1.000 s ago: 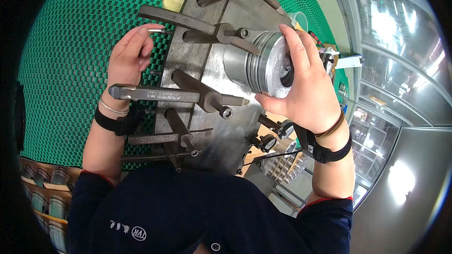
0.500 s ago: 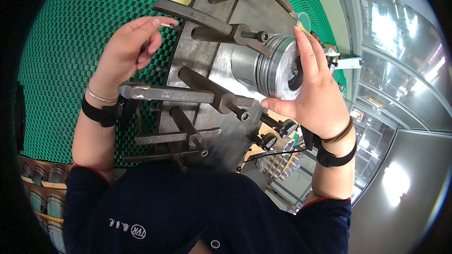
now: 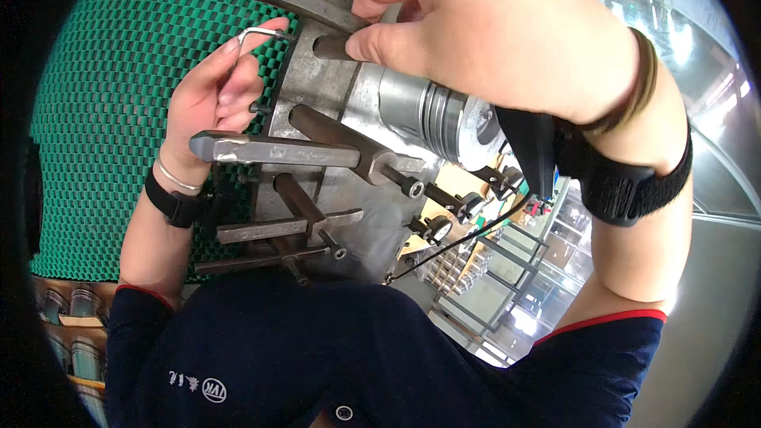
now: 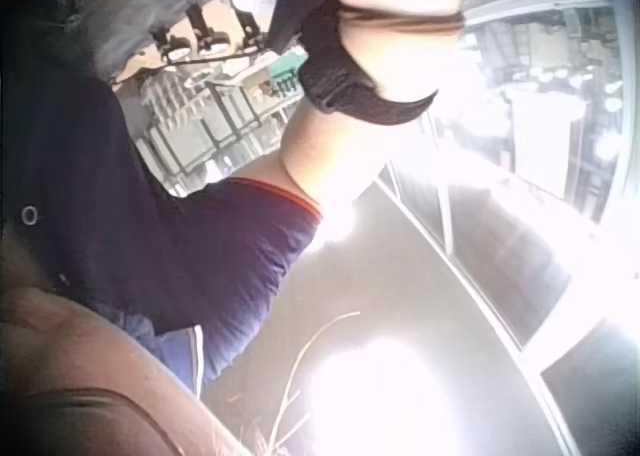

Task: Inspecting metal pistons using a measurement fixture and dial gauges.

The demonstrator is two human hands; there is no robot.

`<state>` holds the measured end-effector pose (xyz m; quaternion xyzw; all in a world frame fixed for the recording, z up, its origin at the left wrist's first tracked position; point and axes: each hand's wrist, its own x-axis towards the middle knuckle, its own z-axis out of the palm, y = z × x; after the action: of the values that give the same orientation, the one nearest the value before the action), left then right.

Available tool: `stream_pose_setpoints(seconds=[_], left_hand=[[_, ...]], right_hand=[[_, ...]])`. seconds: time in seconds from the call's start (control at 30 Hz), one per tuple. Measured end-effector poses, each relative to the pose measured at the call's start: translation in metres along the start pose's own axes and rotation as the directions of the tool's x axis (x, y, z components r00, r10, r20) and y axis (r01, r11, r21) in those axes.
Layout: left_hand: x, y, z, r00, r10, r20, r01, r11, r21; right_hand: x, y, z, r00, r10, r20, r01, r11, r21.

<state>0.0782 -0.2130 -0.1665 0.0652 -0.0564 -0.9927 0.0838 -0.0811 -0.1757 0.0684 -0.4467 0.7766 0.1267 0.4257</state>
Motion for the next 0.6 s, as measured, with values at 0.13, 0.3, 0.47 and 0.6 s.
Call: stream_pose_setpoints(seconds=[0.13, 0.3, 0.47, 0.6], left_hand=[[-0.005, 0.008, 0.002, 0.996, -0.063, -0.069, 0.06, 0.997, -0.052], [-0.009, 0.015, 0.009, 0.985, -0.046, -0.166, 0.059, 0.996, 0.073], [-0.008, 0.013, 0.016, 0.978, -0.068, -0.199, 0.061, 0.997, -0.037], [-0.007, 0.014, 0.024, 0.944, -0.111, -0.31, 0.108, 0.994, -0.025]], right_hand=[[-0.004, -0.041, 0.0, 1.0, -0.003, -0.007, 0.001, 0.936, -0.353], [0.005, 0.004, -0.005, 0.994, -0.065, 0.085, 0.067, 0.998, -0.02], [0.0, 0.013, 0.017, 0.946, -0.31, -0.099, 0.316, 0.947, 0.056], [-0.002, 0.014, 0.012, 0.975, -0.19, -0.114, 0.194, 0.981, 0.022]])
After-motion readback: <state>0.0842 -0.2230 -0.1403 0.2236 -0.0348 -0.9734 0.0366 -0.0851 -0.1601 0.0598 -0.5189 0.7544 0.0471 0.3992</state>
